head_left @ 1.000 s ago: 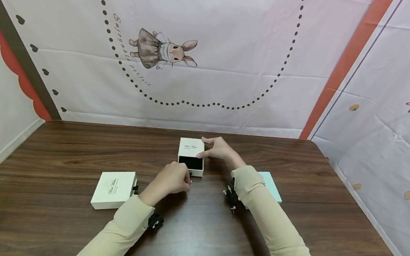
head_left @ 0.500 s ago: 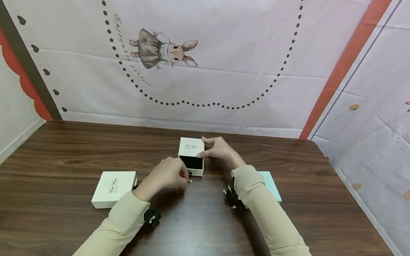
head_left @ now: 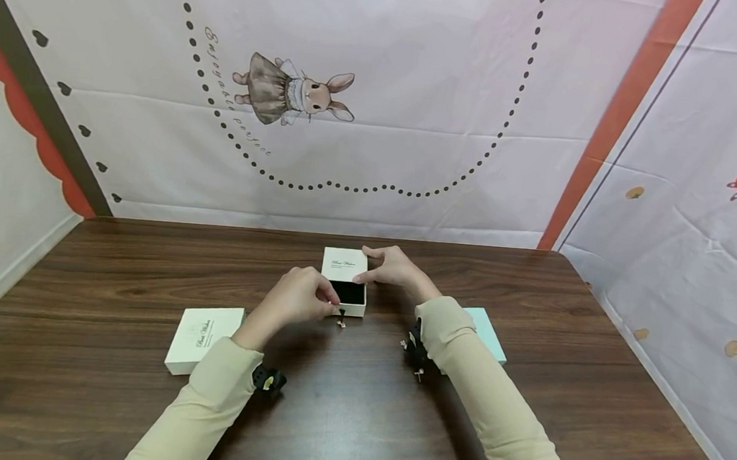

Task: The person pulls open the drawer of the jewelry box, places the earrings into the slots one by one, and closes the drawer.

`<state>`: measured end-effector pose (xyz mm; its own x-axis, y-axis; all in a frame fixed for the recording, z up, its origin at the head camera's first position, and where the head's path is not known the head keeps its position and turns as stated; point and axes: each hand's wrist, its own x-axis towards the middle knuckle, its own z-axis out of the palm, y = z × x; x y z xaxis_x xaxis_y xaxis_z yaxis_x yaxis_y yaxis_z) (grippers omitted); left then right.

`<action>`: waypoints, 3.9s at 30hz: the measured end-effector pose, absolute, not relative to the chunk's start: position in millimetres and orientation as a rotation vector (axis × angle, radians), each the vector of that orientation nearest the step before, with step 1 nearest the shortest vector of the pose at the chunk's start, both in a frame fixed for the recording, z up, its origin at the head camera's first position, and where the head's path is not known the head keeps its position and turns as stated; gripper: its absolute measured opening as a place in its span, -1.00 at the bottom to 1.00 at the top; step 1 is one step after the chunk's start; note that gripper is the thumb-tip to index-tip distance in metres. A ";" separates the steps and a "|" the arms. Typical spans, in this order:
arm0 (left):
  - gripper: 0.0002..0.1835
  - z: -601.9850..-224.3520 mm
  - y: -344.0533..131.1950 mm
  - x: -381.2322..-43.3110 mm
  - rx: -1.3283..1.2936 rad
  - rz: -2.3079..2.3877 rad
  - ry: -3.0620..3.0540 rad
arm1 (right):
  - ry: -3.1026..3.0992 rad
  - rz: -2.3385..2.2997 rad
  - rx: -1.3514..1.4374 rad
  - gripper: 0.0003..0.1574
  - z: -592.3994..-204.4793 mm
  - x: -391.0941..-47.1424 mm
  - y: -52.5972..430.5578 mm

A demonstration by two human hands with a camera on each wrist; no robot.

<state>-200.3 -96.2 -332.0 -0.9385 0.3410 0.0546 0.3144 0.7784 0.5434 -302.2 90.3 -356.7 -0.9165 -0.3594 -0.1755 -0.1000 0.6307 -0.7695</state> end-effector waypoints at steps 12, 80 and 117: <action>-0.86 -331.3 -96.7 -211.3 0.502 1.044 2.886 | 2.536 -1.175 -0.373 -0.06 -357.0 -302.5 90.6; -0.85 -353.9 -102.4 -237.4 0.276 1.095 2.897 | 2.521 -1.235 -0.375 -0.07 -359.0 -301.6 91.6; -0.88 -359.3 -100.3 -236.8 0.230 0.965 2.905 | 2.528 -1.257 -0.369 -0.06 -359.6 -300.2 91.3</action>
<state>-236.8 -100.3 -359.3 -0.9862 0.1642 -0.0202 0.1195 0.7913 0.5997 -300.2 91.3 -359.6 -0.9243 -0.3531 -0.1451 -0.0975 0.5857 -0.8047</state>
